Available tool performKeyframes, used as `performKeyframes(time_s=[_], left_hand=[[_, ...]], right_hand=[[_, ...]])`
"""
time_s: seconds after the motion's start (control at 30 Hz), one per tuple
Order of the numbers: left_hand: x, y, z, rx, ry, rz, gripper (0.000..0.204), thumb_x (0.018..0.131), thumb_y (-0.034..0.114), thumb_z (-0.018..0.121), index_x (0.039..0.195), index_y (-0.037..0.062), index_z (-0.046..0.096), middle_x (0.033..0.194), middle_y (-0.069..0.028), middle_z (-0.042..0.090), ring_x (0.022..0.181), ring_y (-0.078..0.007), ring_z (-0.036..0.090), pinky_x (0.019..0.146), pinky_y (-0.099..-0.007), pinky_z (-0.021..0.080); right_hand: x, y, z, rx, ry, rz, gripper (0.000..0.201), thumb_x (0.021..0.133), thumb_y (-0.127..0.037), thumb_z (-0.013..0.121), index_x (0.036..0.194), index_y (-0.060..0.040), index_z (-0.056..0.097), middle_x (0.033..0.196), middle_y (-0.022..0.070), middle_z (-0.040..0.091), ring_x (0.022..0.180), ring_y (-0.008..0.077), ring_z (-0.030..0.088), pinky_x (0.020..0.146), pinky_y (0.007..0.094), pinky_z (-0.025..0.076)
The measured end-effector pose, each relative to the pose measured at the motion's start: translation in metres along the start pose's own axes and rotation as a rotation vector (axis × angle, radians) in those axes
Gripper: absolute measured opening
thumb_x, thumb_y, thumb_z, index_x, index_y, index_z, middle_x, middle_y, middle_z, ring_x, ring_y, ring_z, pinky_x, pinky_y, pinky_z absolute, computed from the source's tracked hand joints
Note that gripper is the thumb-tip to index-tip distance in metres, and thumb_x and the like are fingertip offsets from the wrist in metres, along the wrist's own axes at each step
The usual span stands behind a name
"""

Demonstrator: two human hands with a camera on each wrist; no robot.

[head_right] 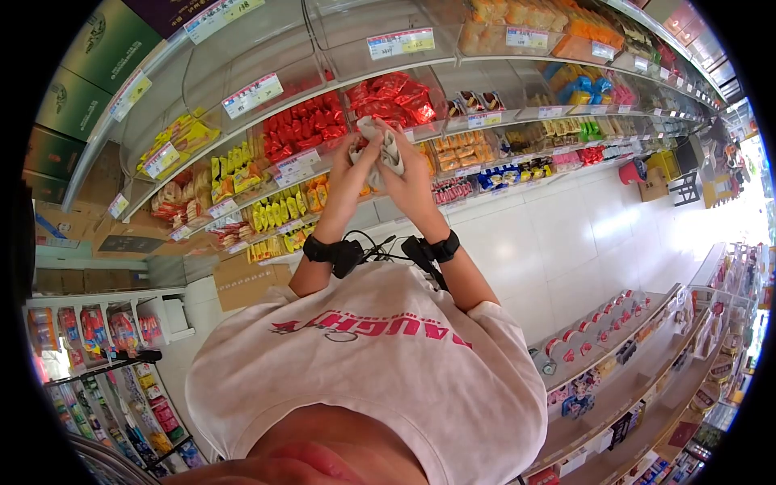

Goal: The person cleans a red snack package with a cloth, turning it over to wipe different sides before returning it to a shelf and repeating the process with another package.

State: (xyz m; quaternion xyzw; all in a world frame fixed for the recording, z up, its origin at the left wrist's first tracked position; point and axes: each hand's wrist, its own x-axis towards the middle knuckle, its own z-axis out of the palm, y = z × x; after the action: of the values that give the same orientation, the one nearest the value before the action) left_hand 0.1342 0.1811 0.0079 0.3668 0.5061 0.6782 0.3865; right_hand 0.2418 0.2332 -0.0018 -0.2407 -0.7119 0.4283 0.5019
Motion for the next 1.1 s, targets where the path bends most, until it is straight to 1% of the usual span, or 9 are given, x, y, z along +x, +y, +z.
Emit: performKeyframes(time_s=[0.1, 0.2, 0.4, 0.57, 0.67, 0.8, 0.83, 0.93, 1.1], left_hand=[[0.0, -0.005, -0.006, -0.093, 0.046, -0.097, 0.029, 0.096, 0.029, 0.069, 0.111, 0.0049, 0.063, 0.105, -0.0002, 0.063, 0.094, -0.0075, 0.059, 0.079, -0.0245, 0.046], [0.001, 0.005, 0.001, -0.503, 0.263, -0.226, 0.03, 0.095, 0.031, 0.071, 0.108, 0.0043, 0.066, 0.1, -0.0004, 0.061, 0.086, -0.0071, 0.055, 0.071, -0.0226, 0.043], [0.01, 0.01, -0.014, 0.393, -0.011, 0.107, 0.037, 0.096, 0.029, 0.07, 0.116, -0.0014, 0.066, 0.107, -0.0037, 0.064, 0.093, -0.0092, 0.062, 0.076, -0.0233, 0.049], [0.011, -0.004, -0.014, 0.088, -0.021, 0.059, 0.036, 0.092, 0.018, 0.074, 0.12, -0.0036, 0.065, 0.103, -0.0054, 0.068, 0.084, -0.0088, 0.064, 0.069, -0.0229, 0.051], [0.011, -0.002, -0.014, 0.117, -0.025, 0.078, 0.034, 0.092, 0.015, 0.074, 0.119, -0.0036, 0.066, 0.097, -0.0043, 0.07, 0.083, -0.0077, 0.065, 0.069, -0.0218, 0.05], [0.016, -0.009, -0.011, 0.129, 0.005, 0.136, 0.028, 0.093, 0.014, 0.073, 0.113, -0.0039, 0.067, 0.088, -0.0012, 0.07, 0.076, -0.0041, 0.061, 0.065, -0.0194, 0.046], [0.019, -0.008, -0.011, 0.135, 0.014, 0.17, 0.026, 0.093, 0.014, 0.073, 0.111, -0.0039, 0.068, 0.085, -0.0003, 0.07, 0.074, -0.003, 0.059, 0.063, -0.0189, 0.045], [0.018, -0.003, -0.013, 0.161, -0.031, 0.109, 0.023, 0.094, 0.015, 0.073, 0.106, -0.0041, 0.069, 0.085, 0.0002, 0.07, 0.072, -0.0017, 0.056, 0.061, -0.0185, 0.042], [0.014, -0.004, -0.009, 0.073, -0.043, 0.049, 0.023, 0.094, 0.016, 0.073, 0.104, -0.004, 0.069, 0.079, 0.0027, 0.064, 0.069, -0.0033, 0.054, 0.061, -0.0203, 0.043]], right_hand=[[-0.008, 0.001, -0.003, 0.133, -0.01, 0.213, 0.031, 0.096, -0.008, 0.06, 0.124, 0.0046, 0.061, 0.105, 0.0089, 0.07, 0.096, 0.0149, 0.064, 0.087, 0.028, 0.048], [-0.01, 0.009, -0.002, 0.224, -0.02, 0.32, 0.03, 0.103, -0.017, 0.057, 0.124, 0.0035, 0.062, 0.097, 0.0033, 0.066, 0.088, 0.0073, 0.056, 0.079, 0.0259, 0.047], [-0.008, 0.015, -0.005, 0.304, 0.15, 0.38, 0.03, 0.105, -0.025, 0.055, 0.118, 0.0019, 0.063, 0.096, 0.0011, 0.064, 0.088, 0.0068, 0.055, 0.077, 0.0258, 0.046], [0.001, 0.052, -0.022, 0.67, 0.537, 0.569, 0.044, 0.104, -0.036, 0.058, 0.133, -0.0024, 0.054, 0.122, 0.005, 0.062, 0.104, 0.0121, 0.058, 0.087, 0.028, 0.047], [0.002, 0.034, -0.025, 0.679, 0.438, 0.506, 0.044, 0.103, -0.036, 0.058, 0.13, -0.0016, 0.056, 0.121, 0.0054, 0.062, 0.104, 0.0121, 0.058, 0.088, 0.0277, 0.047], [-0.012, 0.016, -0.017, 0.328, -0.038, 0.425, 0.022, 0.099, -0.025, 0.066, 0.104, -0.0041, 0.061, 0.094, -0.0005, 0.062, 0.083, 0.0065, 0.055, 0.071, 0.0259, 0.046], [-0.011, 0.015, -0.016, 0.317, -0.031, 0.413, 0.02, 0.097, -0.022, 0.068, 0.091, -0.0054, 0.059, 0.079, -0.0039, 0.057, 0.071, 0.0043, 0.051, 0.061, 0.025, 0.042], [-0.008, 0.006, -0.03, 0.28, -0.129, 0.477, 0.022, 0.098, -0.023, 0.067, 0.087, -0.0054, 0.059, 0.075, -0.0037, 0.057, 0.067, 0.0039, 0.051, 0.058, 0.0249, 0.042], [-0.011, 0.004, -0.026, 0.413, 0.064, 0.437, 0.022, 0.097, -0.022, 0.068, 0.087, -0.0051, 0.06, 0.073, -0.0036, 0.057, 0.066, 0.0035, 0.051, 0.058, 0.0243, 0.042]])
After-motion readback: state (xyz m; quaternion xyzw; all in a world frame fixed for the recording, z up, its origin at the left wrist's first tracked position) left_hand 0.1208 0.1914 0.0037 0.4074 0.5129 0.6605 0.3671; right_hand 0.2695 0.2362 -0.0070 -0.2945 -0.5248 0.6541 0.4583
